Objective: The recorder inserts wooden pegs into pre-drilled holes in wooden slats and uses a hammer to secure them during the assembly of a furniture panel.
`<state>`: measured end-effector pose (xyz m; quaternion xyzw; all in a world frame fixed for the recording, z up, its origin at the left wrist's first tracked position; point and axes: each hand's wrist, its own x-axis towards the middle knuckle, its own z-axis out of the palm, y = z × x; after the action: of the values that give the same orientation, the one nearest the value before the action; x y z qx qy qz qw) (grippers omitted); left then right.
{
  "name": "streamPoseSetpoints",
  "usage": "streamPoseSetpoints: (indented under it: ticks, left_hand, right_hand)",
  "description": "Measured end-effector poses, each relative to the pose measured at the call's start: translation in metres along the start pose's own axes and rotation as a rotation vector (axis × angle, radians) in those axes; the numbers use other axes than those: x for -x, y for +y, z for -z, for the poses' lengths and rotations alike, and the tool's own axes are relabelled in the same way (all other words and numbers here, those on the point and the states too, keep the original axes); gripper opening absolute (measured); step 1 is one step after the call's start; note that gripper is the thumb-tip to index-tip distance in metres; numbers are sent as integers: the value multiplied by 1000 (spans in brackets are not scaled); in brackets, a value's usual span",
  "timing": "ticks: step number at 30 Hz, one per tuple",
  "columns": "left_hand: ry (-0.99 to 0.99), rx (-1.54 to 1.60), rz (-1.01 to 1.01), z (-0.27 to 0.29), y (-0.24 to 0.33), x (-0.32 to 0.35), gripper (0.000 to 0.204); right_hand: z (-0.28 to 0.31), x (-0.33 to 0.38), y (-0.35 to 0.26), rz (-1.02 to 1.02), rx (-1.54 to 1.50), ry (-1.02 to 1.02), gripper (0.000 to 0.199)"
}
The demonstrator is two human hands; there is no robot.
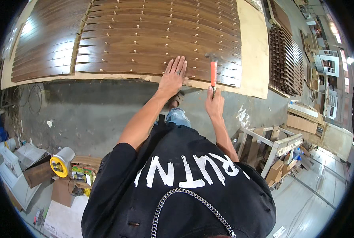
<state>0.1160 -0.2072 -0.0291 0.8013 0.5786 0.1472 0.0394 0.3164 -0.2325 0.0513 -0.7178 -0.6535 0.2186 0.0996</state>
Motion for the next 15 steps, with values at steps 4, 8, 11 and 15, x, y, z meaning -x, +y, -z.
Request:
streamPoseSetpoints:
  ticks: [4,8,11,15]
  left_hand:
    - [55,240,62,5,6,-5,68]
    - [112,451,199,-1,-8,-46,59]
    - [240,281,253,-20,-26,-98,54]
    - [259,37,327,-41,-48,-146,49]
  right_hand:
    - [61,16,-48,-8,-377,42,29]
    - [56,27,-28,44,-562,11,22]
    - [11,31,15,17,-355,-45,25]
    - [-5,14,38,-126,-220,-160,30]
